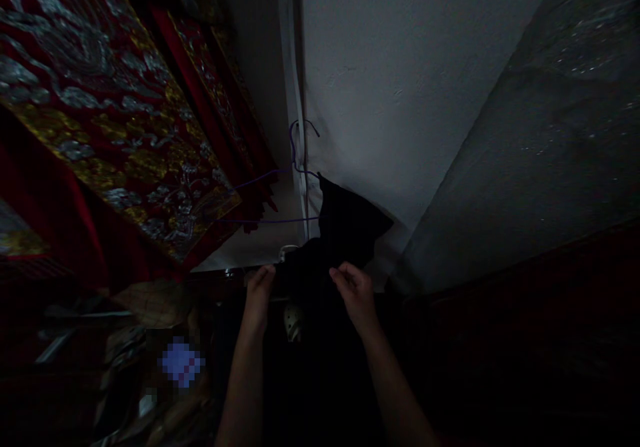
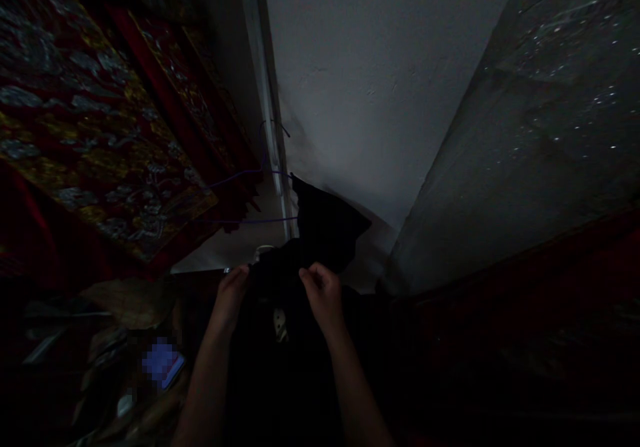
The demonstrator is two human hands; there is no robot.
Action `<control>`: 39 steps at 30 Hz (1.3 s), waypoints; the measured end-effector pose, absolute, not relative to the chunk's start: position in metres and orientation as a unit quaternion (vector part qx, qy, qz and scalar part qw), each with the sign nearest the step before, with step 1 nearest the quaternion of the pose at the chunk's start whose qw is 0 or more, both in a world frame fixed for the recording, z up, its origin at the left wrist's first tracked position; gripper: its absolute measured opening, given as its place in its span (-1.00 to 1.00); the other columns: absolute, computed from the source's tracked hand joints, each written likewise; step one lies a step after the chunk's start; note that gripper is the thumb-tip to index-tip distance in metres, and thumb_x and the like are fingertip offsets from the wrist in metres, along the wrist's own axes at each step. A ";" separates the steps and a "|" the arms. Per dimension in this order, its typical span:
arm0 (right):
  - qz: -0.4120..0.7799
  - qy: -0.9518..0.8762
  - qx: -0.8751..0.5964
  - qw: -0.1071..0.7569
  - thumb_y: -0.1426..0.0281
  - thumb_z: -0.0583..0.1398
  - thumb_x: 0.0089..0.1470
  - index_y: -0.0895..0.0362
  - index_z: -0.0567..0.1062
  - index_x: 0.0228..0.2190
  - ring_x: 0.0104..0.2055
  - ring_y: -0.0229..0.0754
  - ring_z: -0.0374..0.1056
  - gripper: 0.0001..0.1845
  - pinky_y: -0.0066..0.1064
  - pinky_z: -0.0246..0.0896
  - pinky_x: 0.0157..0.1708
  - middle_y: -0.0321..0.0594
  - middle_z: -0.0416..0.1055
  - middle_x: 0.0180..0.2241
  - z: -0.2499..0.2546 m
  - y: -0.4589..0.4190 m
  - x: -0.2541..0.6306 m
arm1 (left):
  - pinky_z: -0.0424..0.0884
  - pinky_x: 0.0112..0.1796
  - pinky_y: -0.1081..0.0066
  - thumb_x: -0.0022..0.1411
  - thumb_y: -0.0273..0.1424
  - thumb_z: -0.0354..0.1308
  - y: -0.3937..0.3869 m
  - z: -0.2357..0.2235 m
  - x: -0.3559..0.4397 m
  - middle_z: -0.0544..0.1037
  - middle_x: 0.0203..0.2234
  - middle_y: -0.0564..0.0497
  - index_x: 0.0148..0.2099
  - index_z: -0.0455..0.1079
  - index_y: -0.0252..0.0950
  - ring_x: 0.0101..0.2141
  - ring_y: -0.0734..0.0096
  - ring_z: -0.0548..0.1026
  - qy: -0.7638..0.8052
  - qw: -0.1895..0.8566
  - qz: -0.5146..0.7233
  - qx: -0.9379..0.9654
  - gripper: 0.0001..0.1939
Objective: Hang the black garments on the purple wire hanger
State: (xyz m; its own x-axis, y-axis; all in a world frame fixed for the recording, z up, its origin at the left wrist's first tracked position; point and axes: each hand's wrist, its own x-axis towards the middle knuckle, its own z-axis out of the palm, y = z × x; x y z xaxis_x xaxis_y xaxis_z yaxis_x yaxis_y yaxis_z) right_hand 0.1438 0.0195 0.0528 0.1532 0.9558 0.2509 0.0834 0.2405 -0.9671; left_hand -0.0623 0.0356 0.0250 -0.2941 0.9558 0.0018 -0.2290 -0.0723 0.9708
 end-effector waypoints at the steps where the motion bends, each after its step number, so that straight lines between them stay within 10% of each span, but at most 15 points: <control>1: 0.343 -0.540 -0.500 0.584 0.08 0.21 0.10 0.08 0.30 -0.59 -0.49 -0.25 0.20 -0.59 -0.42 0.12 -0.45 -0.35 0.22 -0.60 0.052 0.020 0.145 | 0.40 -0.20 0.42 0.11 -0.17 0.30 0.032 0.032 -0.054 0.57 -0.38 0.04 -0.25 0.49 -0.32 -0.31 0.37 0.52 0.490 0.471 0.626 0.382 -0.70; 8: 0.459 -0.589 -0.405 0.527 0.05 0.20 0.13 0.06 0.51 -0.07 0.11 0.00 0.38 -0.56 -0.19 0.26 0.10 -0.11 0.51 -0.02 0.055 0.006 0.131 | 0.40 -0.16 0.42 0.31 -0.19 0.16 0.011 0.090 0.003 0.54 -0.35 0.03 -0.23 0.49 -0.25 -0.25 0.33 0.51 0.422 0.385 0.597 0.563 -0.77; 13: 0.496 -0.629 -0.403 0.442 0.31 0.23 -0.05 0.11 0.55 -0.41 -0.38 -0.13 0.41 -0.84 -0.37 0.32 -0.39 -0.28 0.50 -0.44 0.079 0.012 0.146 | 0.36 0.08 0.30 0.42 -0.21 0.01 0.017 0.080 -0.006 0.56 -0.02 -0.07 0.04 0.47 -0.19 0.03 0.24 0.50 0.394 0.360 0.556 0.637 -0.69; 17: 0.407 -0.681 -0.401 0.458 0.40 0.16 -0.15 0.12 0.48 -0.60 -0.49 -0.19 0.31 -0.89 -0.43 0.19 -0.48 -0.33 0.38 -0.59 0.119 0.046 0.170 | 0.50 -0.14 0.34 0.40 -0.18 0.03 0.013 0.062 -0.030 0.67 -0.26 -0.01 -0.05 0.57 -0.19 -0.20 0.22 0.60 0.395 0.398 0.394 0.728 -0.66; 24: 0.332 -0.634 -0.406 0.568 0.50 0.15 -0.17 0.10 0.47 0.04 -0.32 -0.20 0.41 -0.36 -0.41 0.30 -0.27 -0.26 0.55 -0.26 0.131 0.138 0.154 | 0.49 -0.25 0.34 0.29 -0.15 0.17 0.020 0.083 -0.077 0.68 -0.32 0.02 -0.19 0.61 -0.23 -0.34 0.18 0.59 0.449 0.359 0.321 0.752 -0.71; 34: 0.250 -0.708 -0.456 0.477 0.47 0.09 -0.23 0.13 0.41 -0.66 -0.51 -0.22 0.28 -0.89 -0.45 0.04 -0.47 -0.35 0.31 -0.65 0.110 0.147 0.180 | 0.35 -0.33 0.33 0.30 0.05 -0.04 0.038 0.092 -0.147 0.57 -0.46 -0.05 -0.41 0.49 -0.27 -0.41 0.21 0.50 0.590 0.305 0.019 0.747 -0.46; 39: 0.222 -0.696 -0.499 0.466 0.32 0.18 -0.16 0.13 0.38 -0.71 -0.60 -0.27 0.17 -0.78 -0.47 -0.10 -0.59 -0.35 0.23 -0.71 0.132 0.126 0.210 | 0.38 -0.16 0.26 0.29 -0.03 0.01 0.057 0.128 -0.167 0.54 -0.36 -0.08 -0.35 0.49 -0.23 -0.24 0.15 0.50 0.585 0.162 0.181 0.774 -0.58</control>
